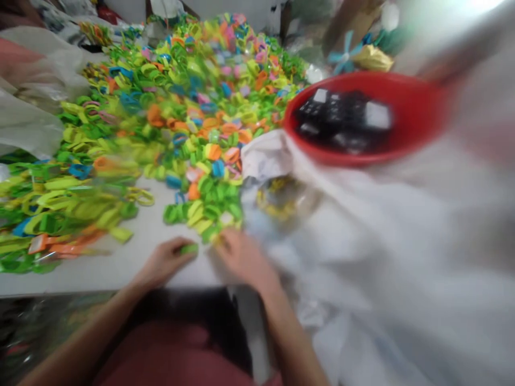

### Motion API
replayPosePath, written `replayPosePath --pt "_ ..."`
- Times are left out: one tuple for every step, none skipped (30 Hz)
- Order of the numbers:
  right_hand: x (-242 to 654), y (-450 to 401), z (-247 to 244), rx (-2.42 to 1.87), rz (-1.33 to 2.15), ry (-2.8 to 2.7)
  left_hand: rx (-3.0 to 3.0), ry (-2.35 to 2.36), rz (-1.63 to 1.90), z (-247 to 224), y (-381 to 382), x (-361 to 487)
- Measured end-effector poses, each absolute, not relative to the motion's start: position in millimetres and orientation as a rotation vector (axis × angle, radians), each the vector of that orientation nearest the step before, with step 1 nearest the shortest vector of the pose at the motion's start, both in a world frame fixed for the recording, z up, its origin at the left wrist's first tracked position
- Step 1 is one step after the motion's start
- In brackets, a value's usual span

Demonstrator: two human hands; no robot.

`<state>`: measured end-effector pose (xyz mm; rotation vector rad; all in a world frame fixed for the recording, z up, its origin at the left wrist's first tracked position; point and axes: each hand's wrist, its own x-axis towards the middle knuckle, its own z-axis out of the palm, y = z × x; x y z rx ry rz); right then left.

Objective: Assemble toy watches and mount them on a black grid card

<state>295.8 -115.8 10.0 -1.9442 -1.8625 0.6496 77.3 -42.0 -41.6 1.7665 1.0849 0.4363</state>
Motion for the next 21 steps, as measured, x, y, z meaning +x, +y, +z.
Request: replayPosePath --pt "283 -119 7 -1.854 0.772 -1.893 1.776 1.066 0.453 -41 -43 77" --pt "272 -121 2 -1.79 0.853 -1.895 1.787 1.049 0.474 -41 -43 76" --pt "264 -121 -4 -1.746 0.884 -1.873 1.797 1.033 0.495 -41 -44 75" --pt "258 -121 -10 -1.712 0.879 -1.84 1.805 1.02 0.514 -41 -45 74" --pt "255 -121 -17 -1.678 0.863 -1.812 1.814 1.008 0.528 -40 -46 73" --pt "254 -120 -22 -1.647 0.843 -1.795 1.827 1.0 0.539 -40 -47 72" --pt "254 -119 -25 -1.621 0.827 -1.787 1.843 0.996 0.543 -39 -48 71" --pt "255 -117 -28 -1.604 0.816 -1.786 1.862 0.998 0.543 -39 -49 70" --pt "256 -117 -29 -1.597 0.806 -1.781 1.879 1.003 0.538 -38 -50 70" --pt "257 -116 -30 -1.599 0.797 -1.77 1.892 1.009 0.532 -38 -51 70" --pt "259 -116 -29 -1.606 0.784 -1.752 1.9 1.014 0.523 -38 -52 71" --pt "259 -117 -29 -1.613 0.769 -1.73 1.902 1.018 0.513 -37 -53 71" --pt "260 -117 -29 -1.618 0.754 -1.708 1.901 1.019 0.501 -37 -53 72" --pt "261 -118 -29 -1.62 0.742 -1.69 1.902 1.02 0.49 -37 -54 73" --pt "261 -119 -29 -1.616 0.737 -1.681 1.906 1.02 0.478 -37 -54 74" --pt "261 -120 -29 -1.605 0.743 -1.68 1.912 1.024 0.466 -37 -55 75" --pt "260 -121 -30 -1.586 0.758 -1.684 1.922 1.027 0.453 -38 -55 76" --pt "260 -122 -30 -1.561 0.78 -1.692 1.936 1.025 0.435 -39 -55 76" --pt "259 -123 -31 -1.531 0.806 -1.698 1.957 1.018 0.414 -40 -55 76" --pt "259 -123 -32 -1.5 0.831 -1.699 1.983 1.008 0.394 -41 -56 76" --pt "258 -124 -32 -1.476 0.857 -1.696 2.015 0.998 0.375 -43 -58 76"
